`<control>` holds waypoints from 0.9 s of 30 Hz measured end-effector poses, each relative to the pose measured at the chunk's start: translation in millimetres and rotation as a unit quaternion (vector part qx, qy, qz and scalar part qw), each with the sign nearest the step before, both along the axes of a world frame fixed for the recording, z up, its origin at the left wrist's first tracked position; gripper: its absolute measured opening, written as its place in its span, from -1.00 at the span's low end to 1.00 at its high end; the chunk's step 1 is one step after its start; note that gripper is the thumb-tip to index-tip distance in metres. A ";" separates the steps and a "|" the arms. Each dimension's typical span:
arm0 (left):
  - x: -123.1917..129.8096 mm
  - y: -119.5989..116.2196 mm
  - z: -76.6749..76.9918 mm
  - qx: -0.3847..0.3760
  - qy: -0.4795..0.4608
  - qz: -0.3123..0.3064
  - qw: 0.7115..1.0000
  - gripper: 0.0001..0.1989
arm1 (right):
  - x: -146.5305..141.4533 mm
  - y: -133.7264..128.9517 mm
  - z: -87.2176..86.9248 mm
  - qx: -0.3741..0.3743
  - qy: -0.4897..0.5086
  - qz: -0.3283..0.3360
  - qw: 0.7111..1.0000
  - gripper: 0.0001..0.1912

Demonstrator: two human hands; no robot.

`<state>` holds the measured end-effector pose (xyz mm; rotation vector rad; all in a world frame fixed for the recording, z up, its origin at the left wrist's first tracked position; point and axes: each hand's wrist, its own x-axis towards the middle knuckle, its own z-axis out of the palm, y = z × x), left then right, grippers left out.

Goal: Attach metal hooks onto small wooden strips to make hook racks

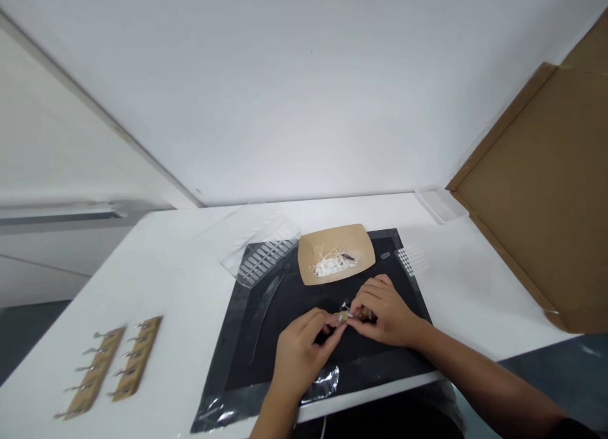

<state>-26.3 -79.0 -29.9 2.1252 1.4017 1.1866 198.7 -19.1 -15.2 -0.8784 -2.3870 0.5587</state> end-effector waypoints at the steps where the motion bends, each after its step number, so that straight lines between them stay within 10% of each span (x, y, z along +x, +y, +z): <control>1: -0.2 0.1 0.4 0.000 -0.001 -0.002 1.000 -0.88 | 0.3 0.7 -0.2 -0.003 0.005 0.003 1.000 -0.81; 27: -9.6 0.6 -9.3 0.021 -0.036 -0.039 0.998 -0.98 | 9.2 10.1 -2.0 -0.046 0.079 0.082 0.992 -0.80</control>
